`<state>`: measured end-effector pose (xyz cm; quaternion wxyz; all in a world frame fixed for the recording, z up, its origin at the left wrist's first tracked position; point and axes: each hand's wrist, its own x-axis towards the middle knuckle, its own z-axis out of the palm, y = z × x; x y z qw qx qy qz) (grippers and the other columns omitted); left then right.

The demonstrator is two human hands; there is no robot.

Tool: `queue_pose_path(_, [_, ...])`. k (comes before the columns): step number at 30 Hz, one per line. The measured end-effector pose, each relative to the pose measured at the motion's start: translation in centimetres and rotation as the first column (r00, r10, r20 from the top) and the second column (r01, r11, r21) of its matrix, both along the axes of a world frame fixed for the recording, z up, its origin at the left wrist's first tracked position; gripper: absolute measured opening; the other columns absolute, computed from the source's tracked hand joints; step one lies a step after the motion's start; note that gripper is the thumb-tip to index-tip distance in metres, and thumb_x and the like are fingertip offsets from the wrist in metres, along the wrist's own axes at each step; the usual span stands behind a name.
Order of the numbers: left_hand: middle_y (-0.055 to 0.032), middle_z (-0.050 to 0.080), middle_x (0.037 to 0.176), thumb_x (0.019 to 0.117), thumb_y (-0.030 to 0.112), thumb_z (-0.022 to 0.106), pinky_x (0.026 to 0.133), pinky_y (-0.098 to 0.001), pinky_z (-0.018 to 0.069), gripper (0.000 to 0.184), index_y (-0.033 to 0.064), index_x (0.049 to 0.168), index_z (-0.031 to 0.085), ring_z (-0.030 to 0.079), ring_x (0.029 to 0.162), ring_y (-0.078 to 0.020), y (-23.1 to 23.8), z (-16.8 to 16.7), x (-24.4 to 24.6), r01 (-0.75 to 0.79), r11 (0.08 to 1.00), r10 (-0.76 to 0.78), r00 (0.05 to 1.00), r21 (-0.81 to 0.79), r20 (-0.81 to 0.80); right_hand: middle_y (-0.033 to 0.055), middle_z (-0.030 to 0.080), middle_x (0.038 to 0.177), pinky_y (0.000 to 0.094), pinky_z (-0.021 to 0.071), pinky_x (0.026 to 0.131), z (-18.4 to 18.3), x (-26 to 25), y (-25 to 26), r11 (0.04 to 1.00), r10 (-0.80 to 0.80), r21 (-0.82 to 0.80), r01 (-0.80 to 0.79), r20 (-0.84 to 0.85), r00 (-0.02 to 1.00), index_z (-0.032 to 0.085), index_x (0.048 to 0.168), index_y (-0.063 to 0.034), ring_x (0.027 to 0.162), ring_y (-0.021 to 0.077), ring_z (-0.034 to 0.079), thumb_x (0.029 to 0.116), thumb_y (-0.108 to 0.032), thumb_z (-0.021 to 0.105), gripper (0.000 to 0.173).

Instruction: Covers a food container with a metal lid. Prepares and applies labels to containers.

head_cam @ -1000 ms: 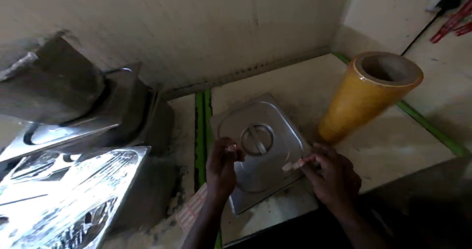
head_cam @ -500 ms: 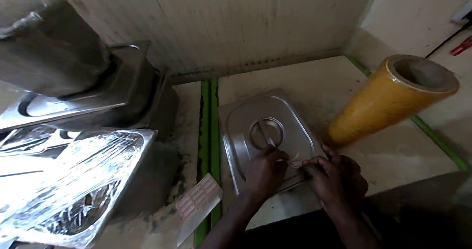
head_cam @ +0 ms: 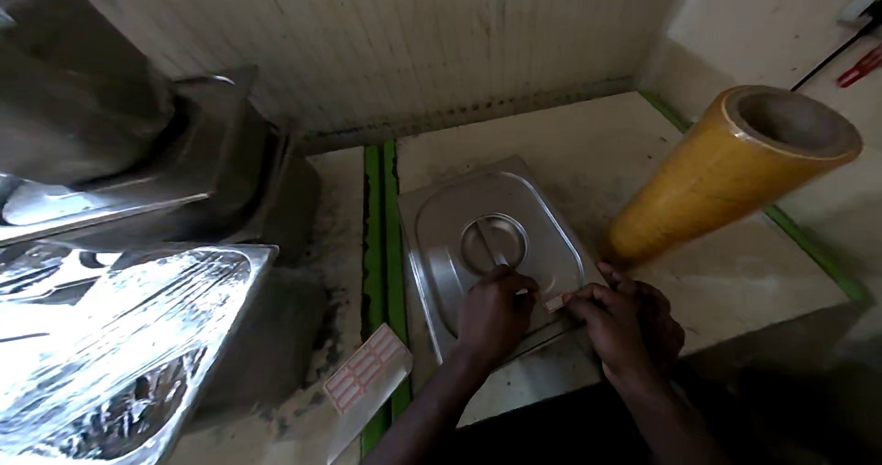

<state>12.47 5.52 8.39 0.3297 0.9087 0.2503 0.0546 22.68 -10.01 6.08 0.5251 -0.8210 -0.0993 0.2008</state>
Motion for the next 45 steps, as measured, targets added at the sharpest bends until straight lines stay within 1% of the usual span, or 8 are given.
queue_pose_path(2, [0.0022,0.071,0.106,0.0958,0.030,0.069,0.072,-0.0442,0.0585,0.014,0.0245,0.104,0.079,0.068,0.082,-0.0164,-0.1,-0.1,0.0,0.001,1.000,-0.001,1.000,0.011,-0.005,0.0136,0.038,0.155,0.0639,0.0377,0.103,-0.2,0.0,-0.1,0.999,0.010,-0.033,-0.009,0.028,1.000,0.069,0.072,-0.0136,0.139,0.0395,0.035,0.0851,-0.024,0.077,0.019])
queue_pose_path(10, [0.0017,0.071,0.104,0.0954,0.029,0.070,0.070,-0.0436,0.0575,0.013,0.0240,0.102,0.080,0.068,0.080,-0.0171,-0.1,-0.1,0.0,-0.002,1.000,0.001,1.000,0.029,0.016,0.0131,0.037,0.154,0.0661,0.0361,0.101,-0.3,-0.1,0.2,0.998,0.010,-0.060,-0.007,0.064,0.998,0.069,0.071,-0.0149,0.138,0.0389,0.035,0.0846,-0.025,0.076,0.018])
queue_pose_path(22, [0.0031,0.071,0.104,0.0953,0.028,0.070,0.070,-0.0418,0.0571,0.012,0.0245,0.102,0.080,0.067,0.079,-0.0153,-0.1,-0.3,0.0,0.001,0.999,-0.002,1.000,0.037,0.019,0.0117,0.039,0.153,0.0591,0.0411,0.101,-0.3,0.0,0.2,0.999,-0.004,-0.044,0.006,0.041,0.999,0.069,0.070,-0.0153,0.137,0.0360,0.037,0.0840,-0.022,0.078,0.018])
queue_pose_path(29, [0.0018,0.072,0.105,0.0944,0.027,0.071,0.069,-0.0435,0.0574,0.012,0.0241,0.102,0.080,0.068,0.080,-0.0169,-0.1,-0.4,0.0,0.009,0.999,-0.010,0.999,0.048,0.036,0.0118,0.038,0.154,0.0617,0.0400,0.100,-0.5,0.0,0.3,0.999,-0.003,-0.054,0.006,0.054,0.999,0.069,0.071,-0.0166,0.137,0.0372,0.037,0.0832,-0.025,0.078,0.017])
queue_pose_path(34, [0.0020,0.072,0.105,0.0941,0.030,0.071,0.069,-0.0435,0.0568,0.013,0.0242,0.102,0.080,0.068,0.080,-0.0166,-0.3,-0.1,0.1,0.014,0.999,-0.014,1.000,0.038,0.002,0.0117,0.037,0.155,0.0628,0.0392,0.101,-0.5,-0.2,0.3,0.999,-0.001,-0.052,0.005,0.072,0.997,0.070,0.072,-0.0163,0.138,0.0372,0.036,0.0838,-0.024,0.078,0.017])
queue_pose_path(37, [0.0018,0.071,0.102,0.0919,0.040,0.074,0.070,-0.0446,0.0572,0.019,0.0233,0.101,0.079,0.068,0.082,-0.0175,-0.5,0.2,0.3,0.000,0.999,0.001,1.000,0.046,-0.018,0.0113,0.038,0.154,0.0647,0.0374,0.102,-0.8,-0.2,0.3,0.998,-0.001,-0.059,0.008,0.110,0.994,0.070,0.071,-0.0169,0.139,0.0383,0.035,0.0835,-0.026,0.078,0.017])
queue_pose_path(39, [0.0004,0.072,0.099,0.0890,0.040,0.076,0.068,-0.0457,0.0574,0.021,0.0218,0.098,0.078,0.069,0.080,-0.0192,-0.6,0.3,0.5,-0.014,0.997,0.016,1.000,0.070,-0.024,0.0117,0.039,0.154,0.0645,0.0374,0.102,-0.9,-0.2,0.3,0.998,0.005,-0.068,0.004,0.128,0.992,0.069,0.071,-0.0167,0.139,0.0388,0.035,0.0842,-0.027,0.077,0.018])
queue_pose_path(45, [-0.0019,0.071,0.101,0.0914,0.043,0.074,0.074,-0.0478,0.0564,0.024,0.0194,0.099,0.076,0.069,0.087,-0.0217,-0.5,1.9,1.5,0.025,0.999,-0.019,0.972,0.023,-0.232,0.0125,0.041,0.152,0.0617,0.0416,0.101,-1.0,-0.2,0.2,0.997,0.024,-0.073,-0.012,0.161,0.987,0.067,0.071,-0.0163,0.139,0.0366,0.038,0.0813,-0.025,0.080,0.018])
